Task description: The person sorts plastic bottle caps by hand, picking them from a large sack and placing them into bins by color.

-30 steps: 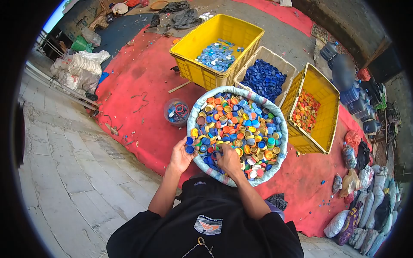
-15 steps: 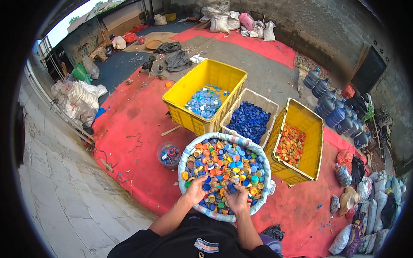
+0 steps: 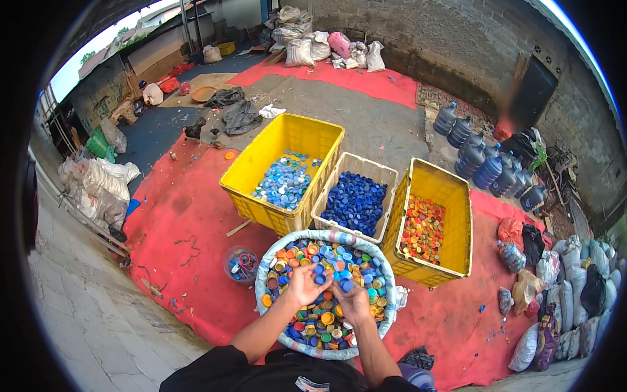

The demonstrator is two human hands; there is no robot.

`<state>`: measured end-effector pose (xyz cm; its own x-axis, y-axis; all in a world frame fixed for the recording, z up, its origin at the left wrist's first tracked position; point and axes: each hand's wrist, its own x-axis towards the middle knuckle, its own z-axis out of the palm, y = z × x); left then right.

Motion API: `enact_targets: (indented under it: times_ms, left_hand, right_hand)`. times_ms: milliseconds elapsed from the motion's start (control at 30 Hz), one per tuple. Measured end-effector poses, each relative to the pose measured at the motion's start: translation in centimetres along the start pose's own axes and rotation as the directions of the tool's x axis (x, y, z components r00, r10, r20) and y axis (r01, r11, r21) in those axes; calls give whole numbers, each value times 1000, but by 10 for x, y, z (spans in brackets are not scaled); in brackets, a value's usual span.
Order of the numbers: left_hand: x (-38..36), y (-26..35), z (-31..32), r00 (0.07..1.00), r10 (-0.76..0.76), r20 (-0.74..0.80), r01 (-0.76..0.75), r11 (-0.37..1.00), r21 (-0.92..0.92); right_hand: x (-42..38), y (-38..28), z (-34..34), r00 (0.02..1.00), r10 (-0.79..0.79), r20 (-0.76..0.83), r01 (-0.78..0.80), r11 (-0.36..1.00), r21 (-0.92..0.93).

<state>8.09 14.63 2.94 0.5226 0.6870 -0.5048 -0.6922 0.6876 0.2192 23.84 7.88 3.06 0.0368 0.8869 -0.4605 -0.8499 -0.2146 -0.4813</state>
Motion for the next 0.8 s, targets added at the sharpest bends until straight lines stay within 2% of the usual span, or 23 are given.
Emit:
enact_targets:
  times_ms: [33, 67, 100, 133, 167, 233, 300, 367, 567, 700, 733, 800]
  left_hand:
    - [16, 15, 23, 999, 38, 25, -39, 999, 21]
    - [43, 30, 36, 977, 106, 184, -114, 993, 34]
    - [63, 46, 53, 978, 118, 171, -123, 992, 20]
    - [72, 57, 76, 983, 158, 94, -164, 984, 62]
    - [66, 65, 101, 978, 185, 98, -193, 978, 75]
    - [79, 78, 100, 979, 186, 83, -193, 978, 80]
    - [74, 76, 83, 975, 204, 88, -213, 970, 116]
    - [57, 66, 59, 973, 226, 54, -232, 954, 192]
    - [-11, 46, -39, 949, 313, -33, -300, 932, 204]
    - [-56, 38, -73, 902, 398, -169, -329, 886, 328]
    - [-65, 38, -86, 916, 384, -116, -331, 887, 324]
    - [-79, 35, -101, 879, 470, -83, -401, 822, 404]
  right_hand:
    - [22, -15, 11, 992, -63, 110, 61, 998, 16]
    - [42, -32, 25, 984, -137, 115, 136, 991, 21]
    - [63, -50, 39, 969, -214, 122, 213, 977, 23]
    - [84, -64, 50, 965, -256, 60, 256, 967, 2]
    - [88, -70, 59, 957, -291, 15, 291, 957, -16]
    - [80, -78, 84, 933, -354, -60, 351, 935, -51]
    - [73, -72, 84, 928, -366, -74, 360, 930, -81]
    - [63, -57, 52, 940, -337, -50, 330, 937, -113]
    - [-1, -6, -24, 962, -265, -70, 212, 881, -424]
    - [-37, 18, -38, 933, -347, -100, 212, 752, -624]
    - [-40, 24, -43, 926, -372, -67, 237, 711, -662]
    - [-43, 35, -49, 910, -415, 8, 289, 622, -728]
